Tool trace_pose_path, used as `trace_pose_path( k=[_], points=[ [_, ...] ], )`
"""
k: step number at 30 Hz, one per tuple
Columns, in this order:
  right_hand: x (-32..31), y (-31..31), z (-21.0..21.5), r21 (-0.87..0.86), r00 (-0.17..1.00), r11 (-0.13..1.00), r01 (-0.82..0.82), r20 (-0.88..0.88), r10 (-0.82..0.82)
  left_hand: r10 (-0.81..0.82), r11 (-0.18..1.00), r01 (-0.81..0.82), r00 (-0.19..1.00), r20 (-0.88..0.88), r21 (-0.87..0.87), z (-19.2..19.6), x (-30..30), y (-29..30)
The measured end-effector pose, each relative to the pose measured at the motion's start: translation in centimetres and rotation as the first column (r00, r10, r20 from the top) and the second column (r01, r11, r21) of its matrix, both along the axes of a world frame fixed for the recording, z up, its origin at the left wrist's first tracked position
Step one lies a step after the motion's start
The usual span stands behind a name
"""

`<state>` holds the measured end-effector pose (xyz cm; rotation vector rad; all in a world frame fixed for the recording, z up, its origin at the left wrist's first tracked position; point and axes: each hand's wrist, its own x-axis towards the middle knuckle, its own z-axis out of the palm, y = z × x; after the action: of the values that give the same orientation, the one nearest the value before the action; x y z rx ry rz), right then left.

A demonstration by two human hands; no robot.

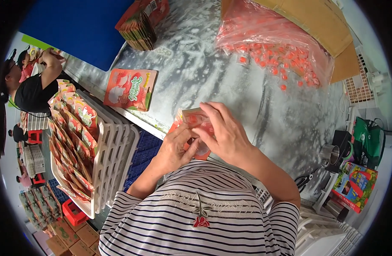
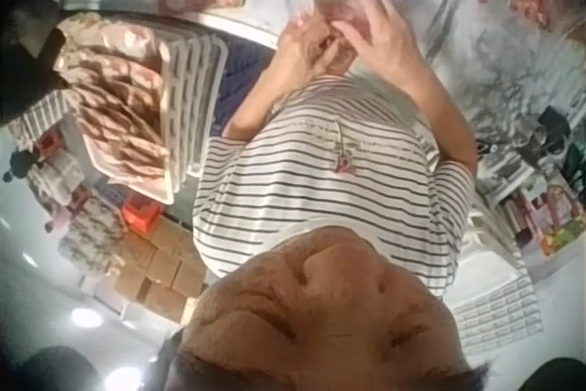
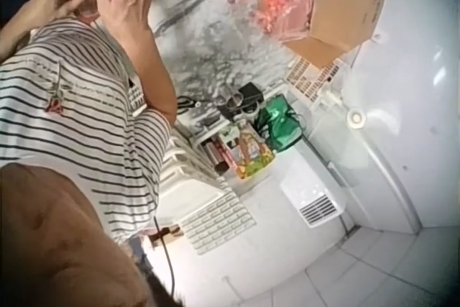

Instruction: Packaging small red candies into individual plastic pouches at a workstation.

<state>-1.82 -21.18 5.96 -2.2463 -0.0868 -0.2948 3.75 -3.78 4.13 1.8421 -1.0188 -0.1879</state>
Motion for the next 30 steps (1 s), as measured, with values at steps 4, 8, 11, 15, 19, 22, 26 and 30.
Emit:
trace_pose_path(
  k=[4,8,11,15,19,22,26,30],
  points=[
    [-0.8,-0.1,0.5,-0.275,0.985,0.946,-0.17,-0.082,0.153,0.027,0.999,-0.026,0.998,-0.047,0.024,0.0,-0.1,0.6],
    [-0.6,-0.8,0.4,-0.163,0.913,0.918,-0.363,-0.259,0.315,-0.042,0.999,0.042,0.999,-0.013,0.007,-0.4,0.0,1.1],
    [-1.2,-0.9,-0.4,-0.216,0.943,0.926,-0.311,-0.194,0.271,0.084,0.99,-0.081,0.996,0.019,-0.119,0.4,1.7,2.0],
    [-1.5,-0.9,-0.6,-0.354,0.951,0.884,-0.306,-0.154,0.267,0.079,0.996,-0.075,0.987,0.142,-0.037,0.2,5.2,1.8],
    [-2.0,-1.2,0.0,-0.337,0.965,0.904,-0.262,-0.06,0.257,-0.189,0.965,0.256,0.819,-0.542,0.049,-1.2,6.4,1.1],
    [-3.1,-2.0,-0.1,-0.31,0.976,0.925,-0.219,-0.07,0.207,-0.197,0.971,0.236,0.89,-0.411,0.046,-1.1,6.1,0.6],
    [-3.4,-1.6,1.3,-0.285,0.98,0.94,-0.187,-0.113,0.161,-0.27,0.932,0.335,0.898,-0.348,0.14,-1.0,5.3,0.5],
    [-2.7,-1.8,2.0,-0.271,0.969,0.934,-0.231,-0.152,0.195,-0.256,0.965,0.231,0.929,-0.268,-0.121,-0.9,3.2,-0.2]
  ],
)
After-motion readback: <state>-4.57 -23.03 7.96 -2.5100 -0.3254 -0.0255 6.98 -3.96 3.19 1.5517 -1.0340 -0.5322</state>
